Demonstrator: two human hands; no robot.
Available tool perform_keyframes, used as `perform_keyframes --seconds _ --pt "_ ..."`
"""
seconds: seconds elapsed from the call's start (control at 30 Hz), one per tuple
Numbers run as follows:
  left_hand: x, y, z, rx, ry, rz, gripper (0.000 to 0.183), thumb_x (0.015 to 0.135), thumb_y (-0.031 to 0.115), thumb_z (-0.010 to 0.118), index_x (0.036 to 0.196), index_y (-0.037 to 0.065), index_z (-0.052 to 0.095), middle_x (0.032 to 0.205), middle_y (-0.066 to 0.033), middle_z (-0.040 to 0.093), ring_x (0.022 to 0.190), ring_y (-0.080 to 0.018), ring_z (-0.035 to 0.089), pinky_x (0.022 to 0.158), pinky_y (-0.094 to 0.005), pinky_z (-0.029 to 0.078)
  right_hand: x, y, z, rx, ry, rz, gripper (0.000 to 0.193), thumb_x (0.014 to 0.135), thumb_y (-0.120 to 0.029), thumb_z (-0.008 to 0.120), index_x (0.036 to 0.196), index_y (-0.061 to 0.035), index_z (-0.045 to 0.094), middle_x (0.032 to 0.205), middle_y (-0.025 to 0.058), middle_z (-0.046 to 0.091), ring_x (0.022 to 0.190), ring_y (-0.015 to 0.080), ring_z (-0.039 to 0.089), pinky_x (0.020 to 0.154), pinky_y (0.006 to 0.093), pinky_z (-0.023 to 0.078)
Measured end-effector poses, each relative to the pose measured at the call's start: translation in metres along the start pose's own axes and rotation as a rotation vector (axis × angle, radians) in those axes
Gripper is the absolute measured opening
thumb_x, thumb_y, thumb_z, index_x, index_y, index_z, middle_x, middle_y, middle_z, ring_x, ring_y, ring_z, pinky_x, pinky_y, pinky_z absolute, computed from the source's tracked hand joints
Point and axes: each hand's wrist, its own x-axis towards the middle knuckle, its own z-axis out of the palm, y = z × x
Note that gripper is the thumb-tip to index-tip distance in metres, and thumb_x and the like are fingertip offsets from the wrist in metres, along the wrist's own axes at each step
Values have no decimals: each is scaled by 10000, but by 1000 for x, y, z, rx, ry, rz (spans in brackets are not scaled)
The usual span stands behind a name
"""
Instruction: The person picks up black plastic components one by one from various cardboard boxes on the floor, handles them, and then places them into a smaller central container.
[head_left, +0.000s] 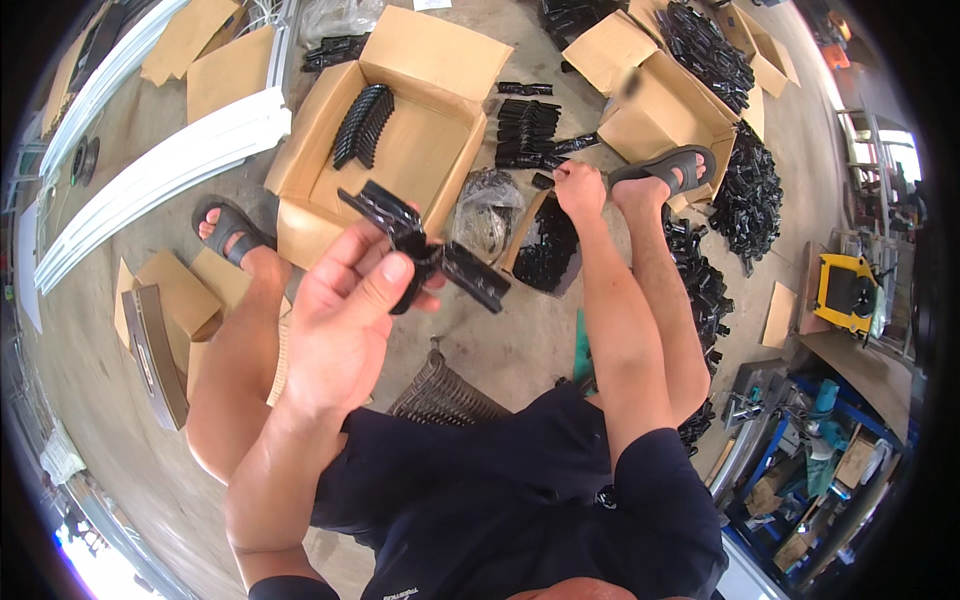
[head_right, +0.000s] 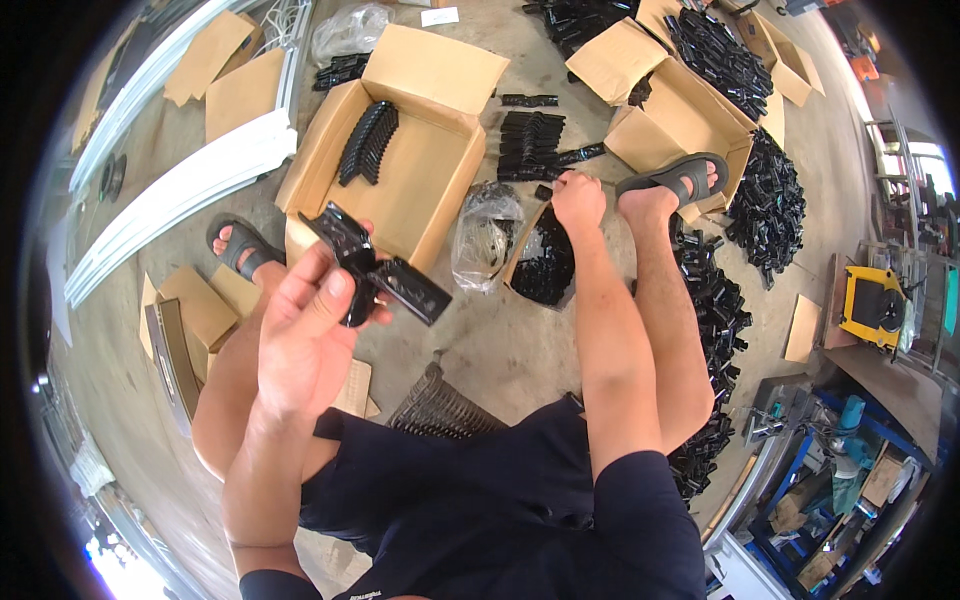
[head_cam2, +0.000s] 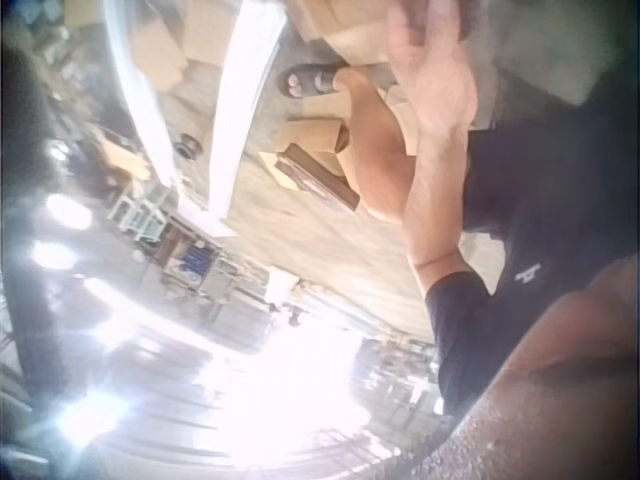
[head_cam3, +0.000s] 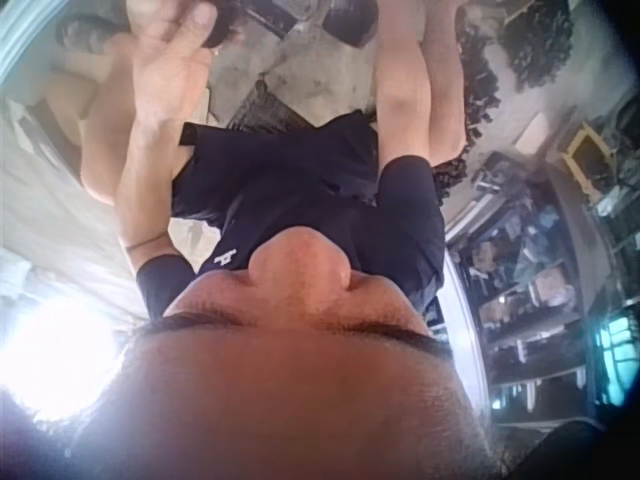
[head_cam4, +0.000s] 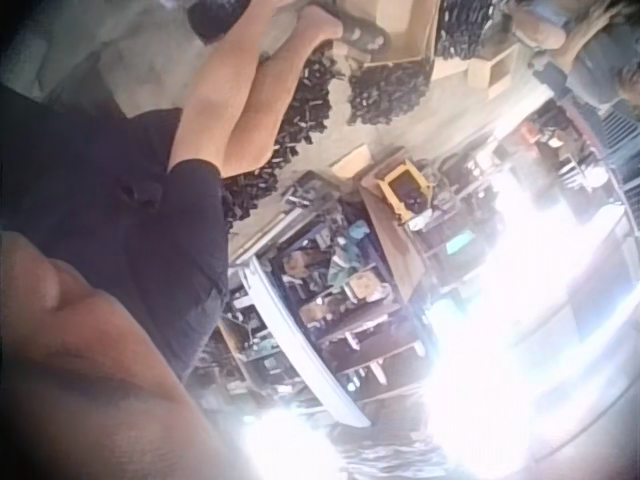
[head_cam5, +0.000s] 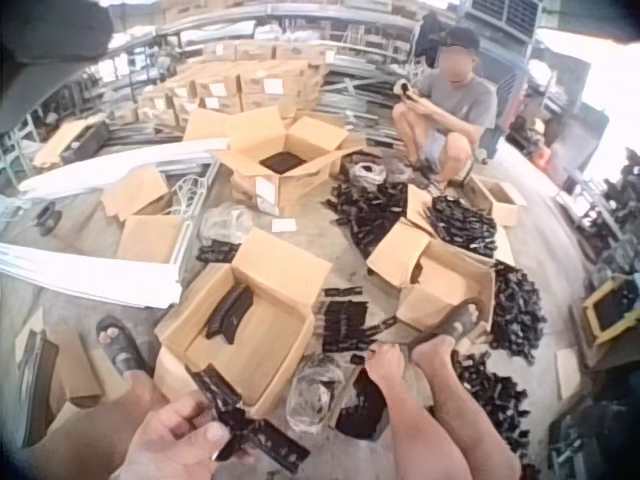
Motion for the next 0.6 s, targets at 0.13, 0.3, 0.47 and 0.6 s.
perform_keyframes --seconds 0.13,0.3,0.47,0.6 --pt "8 -6 4 30 -22 -54 480 998 146 628 1427 -16 485 1213 -106 660 1029 -206 648 855 -357 526 49 53 39 -314 -367 17 190 804 -204 719 956 -104 774 1033 179 740 986 367 707 867 458 571" --pt "18 -13 2 -17 28 -82 450 993 106 638 1407 -7 501 1194 -106 680 997 -181 665 836 -351 543 56 72 57 -379 -468 -250 177 799 -201 704 924 -87 757 1030 168 734 992 359 701 867 463 566" --pt "21 -19 2 -12 -21 -67 417 1023 242 608 1363 10 543 1211 -104 666 1089 -197 635 817 -379 543 56 64 38 -356 -466 -360 159 801 -178 700 932 -104 750 1040 159 730 987 349 694 841 461 557" --pt "22 -22 11 -59 -16 -70 403 1048 322 556 1325 30 571 1189 -107 672 1056 -205 652 803 -382 542 44 65 24 -190 -403 -345 136 818 -178 691 921 -108 746 1014 146 732 982 341 690 822 465 547"
